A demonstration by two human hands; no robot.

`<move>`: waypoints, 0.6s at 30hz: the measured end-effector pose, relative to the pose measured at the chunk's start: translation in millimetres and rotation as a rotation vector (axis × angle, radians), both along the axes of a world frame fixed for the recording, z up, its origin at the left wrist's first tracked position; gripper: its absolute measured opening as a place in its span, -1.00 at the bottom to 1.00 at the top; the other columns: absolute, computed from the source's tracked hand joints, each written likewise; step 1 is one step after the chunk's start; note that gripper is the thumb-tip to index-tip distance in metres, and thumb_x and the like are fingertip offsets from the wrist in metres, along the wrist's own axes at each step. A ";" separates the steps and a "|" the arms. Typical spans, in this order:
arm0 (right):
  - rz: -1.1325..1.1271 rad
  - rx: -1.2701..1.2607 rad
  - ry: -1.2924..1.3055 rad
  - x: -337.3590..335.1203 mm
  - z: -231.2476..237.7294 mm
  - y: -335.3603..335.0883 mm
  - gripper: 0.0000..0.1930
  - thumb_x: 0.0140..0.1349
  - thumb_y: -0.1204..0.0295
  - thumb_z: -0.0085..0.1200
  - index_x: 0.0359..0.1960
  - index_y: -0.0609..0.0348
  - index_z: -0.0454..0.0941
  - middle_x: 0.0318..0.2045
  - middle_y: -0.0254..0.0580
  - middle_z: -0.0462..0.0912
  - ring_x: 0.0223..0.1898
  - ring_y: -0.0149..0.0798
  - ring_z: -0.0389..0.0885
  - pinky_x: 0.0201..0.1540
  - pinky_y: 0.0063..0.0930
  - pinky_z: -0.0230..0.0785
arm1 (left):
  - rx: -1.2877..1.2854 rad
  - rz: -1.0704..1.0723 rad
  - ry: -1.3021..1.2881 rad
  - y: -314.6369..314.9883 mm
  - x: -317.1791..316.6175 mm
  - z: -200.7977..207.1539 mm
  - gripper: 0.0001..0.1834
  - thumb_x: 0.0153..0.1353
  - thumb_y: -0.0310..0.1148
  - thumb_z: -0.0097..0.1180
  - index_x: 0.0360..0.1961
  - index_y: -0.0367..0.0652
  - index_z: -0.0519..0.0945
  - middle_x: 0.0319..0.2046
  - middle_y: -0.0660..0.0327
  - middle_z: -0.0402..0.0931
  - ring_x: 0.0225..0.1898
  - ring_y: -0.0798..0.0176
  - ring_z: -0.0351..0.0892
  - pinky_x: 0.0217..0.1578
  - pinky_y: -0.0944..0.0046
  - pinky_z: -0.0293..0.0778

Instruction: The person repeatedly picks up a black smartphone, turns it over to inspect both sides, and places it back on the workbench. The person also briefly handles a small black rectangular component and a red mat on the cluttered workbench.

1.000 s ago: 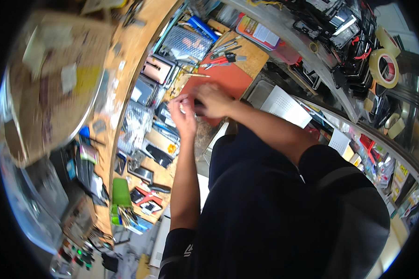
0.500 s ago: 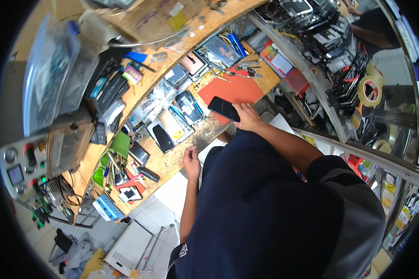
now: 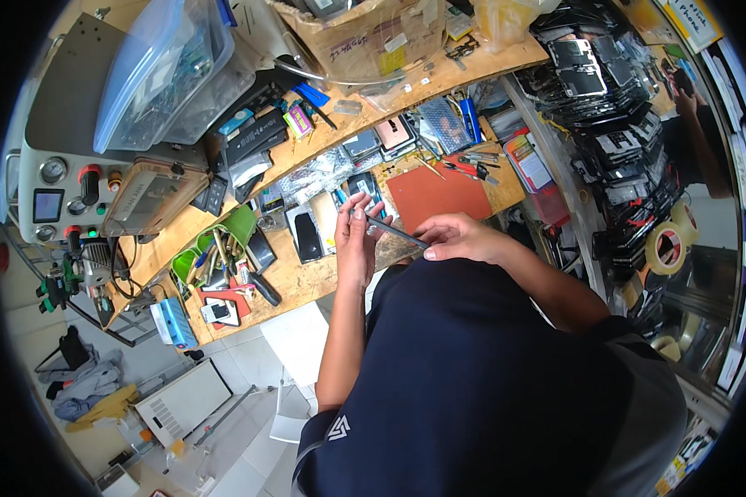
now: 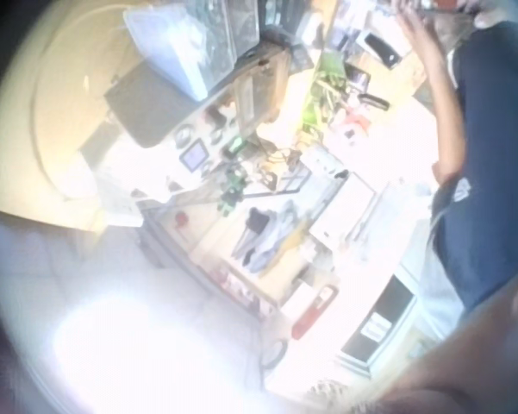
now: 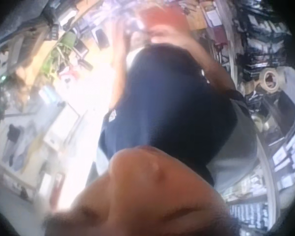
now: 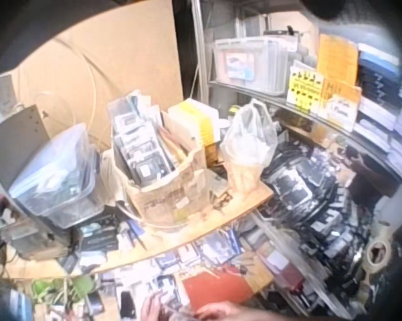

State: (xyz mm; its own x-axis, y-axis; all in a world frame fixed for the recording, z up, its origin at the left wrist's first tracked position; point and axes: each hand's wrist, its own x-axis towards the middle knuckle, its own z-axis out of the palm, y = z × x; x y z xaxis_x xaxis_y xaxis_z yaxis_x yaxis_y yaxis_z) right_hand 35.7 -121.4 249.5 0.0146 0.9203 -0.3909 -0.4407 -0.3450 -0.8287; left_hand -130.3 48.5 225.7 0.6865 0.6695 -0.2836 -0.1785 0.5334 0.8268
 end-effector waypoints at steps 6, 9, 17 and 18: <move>0.000 0.110 -0.018 39.7 16.9 -6.8 -0.48 0.24 0.41 0.32 0.21 0.29 0.46 0.01 -0.11 0.58 0.07 -0.31 0.55 0.14 -0.40 0.42 | 0.075 0.051 -0.086 -7.9 36.7 37.6 -0.65 0.45 -0.04 0.06 -0.02 -0.10 0.46 0.16 0.05 0.42 0.18 -0.04 0.50 0.17 -0.16 0.50; 0.032 0.117 -0.004 62.3 21.9 -7.4 -0.50 0.26 0.40 0.30 0.21 0.29 0.47 0.01 -0.15 0.58 0.07 -0.34 0.54 0.14 -0.43 0.41 | 0.055 0.077 -0.120 -12.1 49.6 38.6 -0.63 0.45 0.00 0.04 -0.05 -0.10 0.46 0.16 0.04 0.41 0.16 -0.03 0.51 0.16 -0.17 0.51; 0.031 0.279 -0.327 88.0 29.2 3.9 -0.62 0.38 0.35 0.20 0.13 0.31 0.51 -0.21 -0.22 0.65 -0.27 -0.42 0.63 -0.18 -0.53 0.54 | -0.061 0.333 0.184 -25.3 59.1 49.0 -0.66 0.49 -0.04 0.00 -0.20 -0.12 0.52 -0.25 0.26 0.54 -0.11 0.27 0.63 -0.08 -0.05 0.65; 0.055 0.300 -0.479 90.4 13.2 9.0 -0.68 0.43 0.35 0.13 0.07 0.33 0.51 -0.27 -0.26 0.65 -0.34 -0.48 0.62 -0.33 -0.59 0.53 | -0.060 0.328 0.174 -26.0 53.6 46.4 -0.68 0.50 -0.08 0.00 -0.10 -0.12 0.57 -0.25 0.30 0.60 -0.16 0.35 0.64 -0.15 0.06 0.67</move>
State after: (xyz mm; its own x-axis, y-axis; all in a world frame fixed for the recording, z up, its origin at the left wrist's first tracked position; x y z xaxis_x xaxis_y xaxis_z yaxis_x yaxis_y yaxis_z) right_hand 126.0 -112.4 262.8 0.0749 0.9944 -0.0742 0.0204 -0.0759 -0.9969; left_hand -76.7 22.6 272.1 0.3767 0.8245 -0.4223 -0.2078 0.5195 0.8288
